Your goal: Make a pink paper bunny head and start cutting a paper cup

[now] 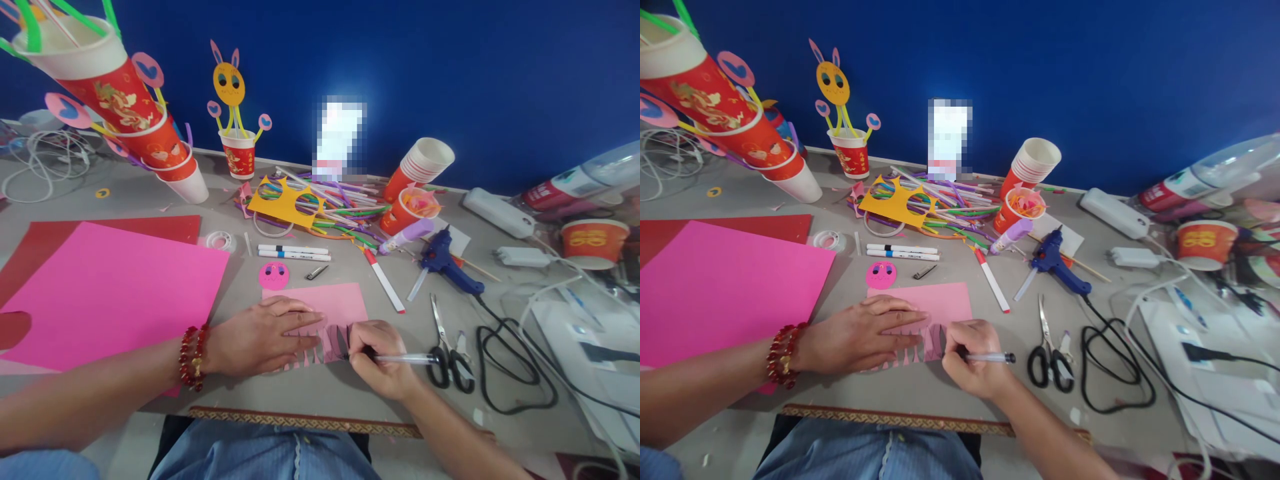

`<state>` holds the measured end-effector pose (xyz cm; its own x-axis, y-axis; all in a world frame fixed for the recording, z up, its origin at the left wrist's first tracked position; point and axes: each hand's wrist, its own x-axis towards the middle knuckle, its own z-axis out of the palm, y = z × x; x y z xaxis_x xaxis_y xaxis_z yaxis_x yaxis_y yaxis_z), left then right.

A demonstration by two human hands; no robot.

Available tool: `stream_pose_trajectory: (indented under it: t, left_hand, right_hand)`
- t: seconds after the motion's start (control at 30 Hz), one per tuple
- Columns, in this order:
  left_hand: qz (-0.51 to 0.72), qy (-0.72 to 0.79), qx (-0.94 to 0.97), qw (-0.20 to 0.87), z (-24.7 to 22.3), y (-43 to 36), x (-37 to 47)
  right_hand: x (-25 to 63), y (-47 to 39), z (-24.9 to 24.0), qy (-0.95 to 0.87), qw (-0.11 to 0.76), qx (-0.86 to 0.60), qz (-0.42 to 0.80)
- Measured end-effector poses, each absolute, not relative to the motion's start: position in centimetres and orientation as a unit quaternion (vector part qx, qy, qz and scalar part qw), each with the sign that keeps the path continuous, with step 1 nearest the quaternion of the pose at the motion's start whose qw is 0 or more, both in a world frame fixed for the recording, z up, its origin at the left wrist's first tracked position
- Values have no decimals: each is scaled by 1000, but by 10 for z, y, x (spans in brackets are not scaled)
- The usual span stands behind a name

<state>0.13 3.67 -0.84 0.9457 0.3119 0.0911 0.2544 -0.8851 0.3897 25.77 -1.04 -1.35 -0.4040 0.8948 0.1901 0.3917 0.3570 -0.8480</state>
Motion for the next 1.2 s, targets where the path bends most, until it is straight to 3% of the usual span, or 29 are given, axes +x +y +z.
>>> stream_pose_trajectory:
  t: [0.73,0.93,1.2]
  left_hand:
    - [73,147,968,189,-9,37,1]
    - [90,150,965,197,-10,37,1]
    - [82,156,966,191,-9,36,1]
  right_hand:
    - [260,-11,-14,-744,345,-414,395]
    - [263,-15,-25,-641,429,-500,394]
    - [258,-12,-24,-686,373,-525,339]
